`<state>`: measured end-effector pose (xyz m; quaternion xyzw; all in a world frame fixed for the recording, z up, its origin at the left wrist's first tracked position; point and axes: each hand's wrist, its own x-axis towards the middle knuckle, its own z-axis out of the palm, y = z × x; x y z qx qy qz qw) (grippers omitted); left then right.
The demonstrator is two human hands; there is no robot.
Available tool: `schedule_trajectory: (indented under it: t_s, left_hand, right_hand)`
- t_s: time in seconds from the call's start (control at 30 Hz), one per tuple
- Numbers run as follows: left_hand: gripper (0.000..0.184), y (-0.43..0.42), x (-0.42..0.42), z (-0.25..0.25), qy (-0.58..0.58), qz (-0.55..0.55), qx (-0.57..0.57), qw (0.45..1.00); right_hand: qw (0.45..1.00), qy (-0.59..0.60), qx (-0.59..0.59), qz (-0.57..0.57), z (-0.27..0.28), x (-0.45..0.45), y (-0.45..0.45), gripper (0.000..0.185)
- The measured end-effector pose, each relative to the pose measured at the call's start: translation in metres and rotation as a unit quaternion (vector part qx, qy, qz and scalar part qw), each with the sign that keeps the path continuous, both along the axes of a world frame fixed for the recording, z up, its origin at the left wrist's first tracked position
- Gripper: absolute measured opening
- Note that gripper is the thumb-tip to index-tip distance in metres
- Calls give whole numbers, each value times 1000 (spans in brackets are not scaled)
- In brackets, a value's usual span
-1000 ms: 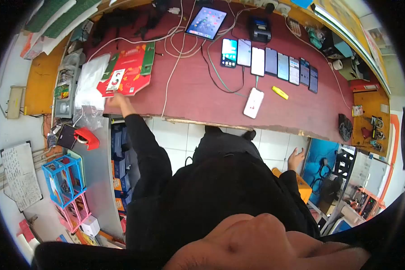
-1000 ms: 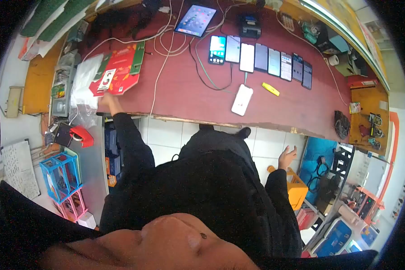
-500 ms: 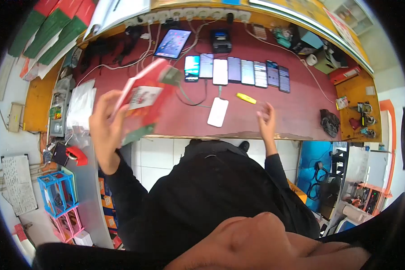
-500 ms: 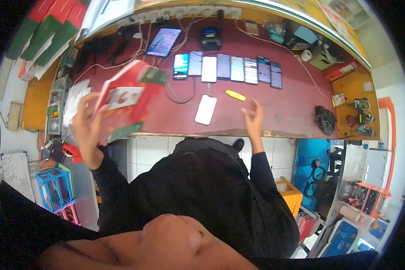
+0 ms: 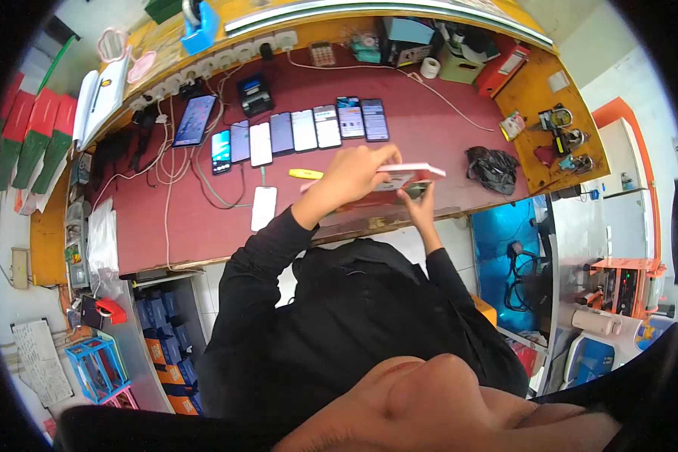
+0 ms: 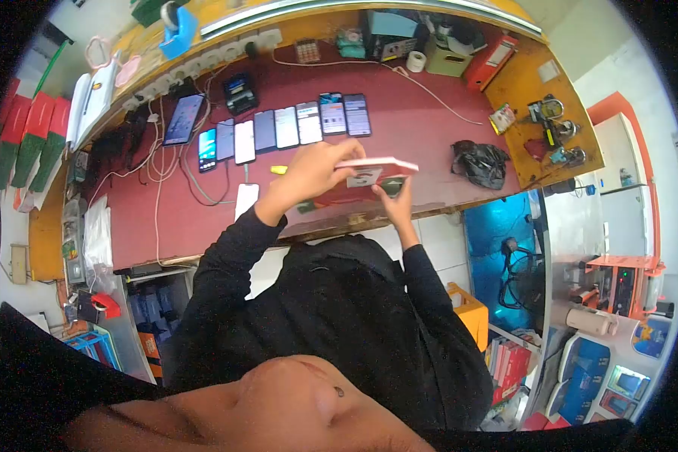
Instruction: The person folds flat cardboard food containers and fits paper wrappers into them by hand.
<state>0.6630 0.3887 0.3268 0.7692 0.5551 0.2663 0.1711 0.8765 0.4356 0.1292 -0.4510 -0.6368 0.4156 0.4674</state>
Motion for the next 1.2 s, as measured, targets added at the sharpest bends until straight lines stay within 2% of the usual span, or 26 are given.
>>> schedule_trajectory:
  t_s: [0.03, 0.07, 0.1, 0.17, 0.2, 0.23, 0.3, 0.4, 0.47, 0.57, 0.6, 0.63, 0.7, 0.73, 0.77, 0.83, 0.9, 0.97, 1.0, 1.03, 1.1, 1.13, 1.17, 1.2]
  left_hand:
    - [31, 8, 12, -3, 23, -7, 22, 999]
    - [27, 11, 22, -7, 71, 12, 13, 997]
    - [27, 13, 27, -7, 74, 13, 9, 997]
    - [20, 13, 27, -7, 77, 25, -6, 997]
    - [20, 13, 29, -4, 85, 25, -9, 996]
    - [18, 12, 31, 0, 82, 34, -37, 995]
    - [16, 12, 35, 2, 76, 52, -64, 994]
    - [17, 10, 41, 1, 72, 90, -46, 992]
    - [17, 11, 42, 11, 59, 92, -91, 990]
    - [17, 5, 50, 23, 29, 66, -112, 991]
    - [20, 3, 51, 28, 11, 45, -114, 992]
    - [20, 4, 48, 34, 12, 44, -110, 993]
    - [24, 4, 39, 51, -72, 32, -115, 990]
    - [28, 5, 35, 61, -102, 22, -145, 984]
    - [28, 8, 32, 63, -104, 21, -141, 984]
    - [28, 15, 26, 65, -169, -38, -133, 976]
    - [26, 28, 16, 70, -219, -50, -190, 956]
    - [28, 43, 0, 74, -252, -75, -186, 947]
    - [31, 49, -11, 74, -222, -96, -134, 961]
    - [23, 49, -17, 87, -122, -44, -73, 989]
    - [15, 54, -24, 92, -256, 68, 18, 964]
    - [8, 49, -21, 97, -263, 147, 113, 947]
    - [14, 40, -24, 106, -213, 144, 234, 938]
    - [22, 26, -24, 118, -275, 102, 266, 918]
  right_hand:
    - [1000, 6, -18, -5, -7, 5, 5, 78]
    - [996, -75, 43, -18, -15, 12, 7, 85]
    - [996, -73, 39, -17, -12, 15, 8, 85]
    - [994, 86, -10, -64, -2, 10, 2, 97]
    - [993, 66, -4, -103, -3, 8, -1, 107]
    - [992, 72, -5, -101, -15, 5, -3, 107]
    - [991, 3, 64, -117, -29, 1, -14, 110]
    - [996, -38, 36, -68, -29, 2, -32, 121]
    - [994, -87, 41, -49, -25, 4, -29, 133]
    - [999, -21, 29, -11, -53, 2, -6, 136]
    - [999, 6, 6, 44, -33, 3, 4, 135]
    - [999, 6, 10, 42, -14, 5, 7, 135]
    - [968, 3, -7, 251, 17, 10, 11, 132]
    - [974, -8, 73, 212, 31, 7, 11, 120]
    - [974, -10, 77, 211, 40, 6, 16, 120]
    - [942, 10, -59, 329, 56, 4, 28, 109]
    - [936, 3, -75, 344, 76, -3, 28, 99]
    - [944, 93, -71, 308, 58, -14, 23, 95]
    - [946, 104, -97, 291, 74, -19, 12, 94]
    - [951, 108, -110, 268, 74, -25, 8, 89]
    - [972, 129, -112, 164, 70, -41, 5, 82]
    - [980, 95, -104, 142, 65, -46, 13, 78]
    - [979, 96, -101, 150, 62, -45, 21, 78]
    - [981, 114, -106, 115, 75, -42, 25, 75]
